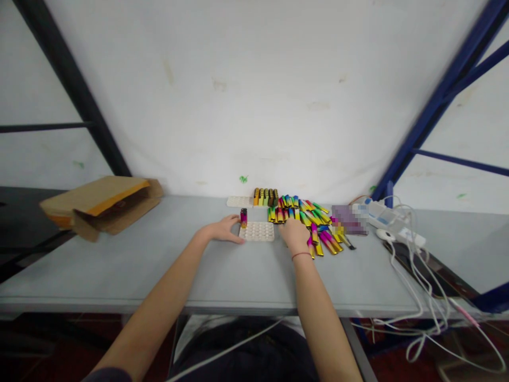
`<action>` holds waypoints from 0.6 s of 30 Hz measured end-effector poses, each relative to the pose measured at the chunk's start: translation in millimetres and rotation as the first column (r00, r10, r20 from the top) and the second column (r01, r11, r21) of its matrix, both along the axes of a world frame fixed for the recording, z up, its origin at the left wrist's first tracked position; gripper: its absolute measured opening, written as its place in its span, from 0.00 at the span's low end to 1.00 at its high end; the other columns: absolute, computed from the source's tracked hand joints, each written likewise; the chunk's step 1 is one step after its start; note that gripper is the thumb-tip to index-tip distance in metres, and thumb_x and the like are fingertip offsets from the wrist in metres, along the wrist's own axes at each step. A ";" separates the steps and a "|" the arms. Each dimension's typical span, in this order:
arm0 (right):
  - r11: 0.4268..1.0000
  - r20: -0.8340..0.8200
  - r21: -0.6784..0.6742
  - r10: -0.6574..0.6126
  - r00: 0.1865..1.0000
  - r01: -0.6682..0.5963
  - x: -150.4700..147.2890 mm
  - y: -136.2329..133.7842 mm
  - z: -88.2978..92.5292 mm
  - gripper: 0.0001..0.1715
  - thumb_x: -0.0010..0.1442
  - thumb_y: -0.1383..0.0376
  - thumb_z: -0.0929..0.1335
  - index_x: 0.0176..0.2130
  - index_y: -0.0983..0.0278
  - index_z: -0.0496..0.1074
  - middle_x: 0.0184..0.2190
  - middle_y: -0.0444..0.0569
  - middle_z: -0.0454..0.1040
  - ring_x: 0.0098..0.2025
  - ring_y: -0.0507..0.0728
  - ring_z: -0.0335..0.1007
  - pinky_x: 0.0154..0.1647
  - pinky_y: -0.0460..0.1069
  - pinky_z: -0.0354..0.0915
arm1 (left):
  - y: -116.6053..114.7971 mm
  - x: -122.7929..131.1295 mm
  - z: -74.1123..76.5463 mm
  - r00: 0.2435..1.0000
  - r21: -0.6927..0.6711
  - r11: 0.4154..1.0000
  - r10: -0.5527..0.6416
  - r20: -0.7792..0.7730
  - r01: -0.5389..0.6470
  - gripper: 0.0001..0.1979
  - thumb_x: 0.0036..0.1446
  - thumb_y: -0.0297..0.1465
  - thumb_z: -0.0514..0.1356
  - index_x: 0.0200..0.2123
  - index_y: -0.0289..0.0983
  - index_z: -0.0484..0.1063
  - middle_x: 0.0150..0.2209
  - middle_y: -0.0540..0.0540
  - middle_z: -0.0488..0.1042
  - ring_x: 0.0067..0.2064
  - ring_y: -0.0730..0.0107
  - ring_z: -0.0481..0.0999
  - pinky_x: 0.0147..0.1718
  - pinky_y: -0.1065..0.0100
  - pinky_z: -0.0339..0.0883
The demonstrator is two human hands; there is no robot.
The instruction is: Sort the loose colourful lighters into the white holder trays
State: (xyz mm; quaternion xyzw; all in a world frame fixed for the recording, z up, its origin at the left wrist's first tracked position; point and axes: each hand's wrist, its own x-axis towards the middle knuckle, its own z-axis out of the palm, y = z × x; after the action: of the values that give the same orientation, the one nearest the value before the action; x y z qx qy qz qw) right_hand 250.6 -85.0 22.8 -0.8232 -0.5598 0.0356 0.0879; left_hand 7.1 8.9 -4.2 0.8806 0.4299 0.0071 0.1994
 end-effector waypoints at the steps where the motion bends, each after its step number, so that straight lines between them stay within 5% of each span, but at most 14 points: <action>1: 1.000 -0.001 -0.018 -0.013 1.000 0.013 -0.2 0.3 0.1 0.22 0.62 0.59 0.62 0.48 0.69 0.74 0.44 0.65 0.75 0.48 0.65 0.73 0.45 0.54 0.66 | -0.4 -0.1 0.2 1.000 -0.001 1.000 0.002 -0.002 -0.002 0.52 0.40 0.58 0.62 0.62 0.32 0.55 0.67 0.34 0.49 0.66 0.50 0.51 0.63 0.62 0.48; 6: 0.996 0.000 -0.089 0.001 1.000 -0.001 -2.2 2.7 0.0 0.22 0.58 0.60 0.65 0.48 0.69 0.74 0.47 0.65 0.75 0.48 0.68 0.73 0.43 0.55 0.67 | -2.0 1.2 1.2 1.000 0.004 1.000 0.004 -0.012 -0.004 0.52 0.40 0.57 0.61 0.62 0.32 0.54 0.67 0.33 0.50 0.66 0.50 0.51 0.63 0.62 0.48; 11: 0.983 0.017 -0.055 0.174 0.985 -0.173 6.4 5.5 -11.2 0.15 0.57 0.67 0.64 0.42 0.70 0.74 0.44 0.67 0.75 0.47 0.66 0.73 0.43 0.53 0.65 | -2.5 2.7 0.0 1.000 0.027 1.000 0.003 -0.025 -0.002 0.51 0.41 0.56 0.61 0.63 0.32 0.53 0.66 0.33 0.51 0.66 0.50 0.52 0.63 0.62 0.48; 15: 0.940 -0.146 0.225 0.294 0.945 -0.257 12.8 16.9 -21.8 0.13 0.59 0.67 0.62 0.44 0.69 0.66 0.39 0.62 0.75 0.41 0.63 0.72 0.41 0.52 0.63 | -1.7 3.2 -3.3 0.999 0.030 0.999 0.018 -0.027 -0.017 0.54 0.41 0.58 0.61 0.65 0.34 0.48 0.68 0.34 0.47 0.67 0.47 0.49 0.63 0.58 0.48; 18: 0.827 -0.345 0.515 0.441 0.829 -0.226 13.5 27.4 -25.4 0.12 0.63 0.63 0.58 0.45 0.65 0.61 0.34 0.52 0.73 0.36 0.58 0.70 0.39 0.52 0.64 | -3.3 5.3 -5.8 0.999 0.043 0.999 0.009 -0.033 -0.008 0.55 0.43 0.61 0.58 0.65 0.34 0.48 0.68 0.34 0.47 0.67 0.45 0.48 0.63 0.58 0.47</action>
State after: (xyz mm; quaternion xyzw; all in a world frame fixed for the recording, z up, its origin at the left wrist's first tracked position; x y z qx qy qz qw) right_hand 264.1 -57.6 -2.6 -0.6343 -0.6551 0.1086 0.3960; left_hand 12.4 5.6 -10.0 0.8828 0.4366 0.0025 0.1734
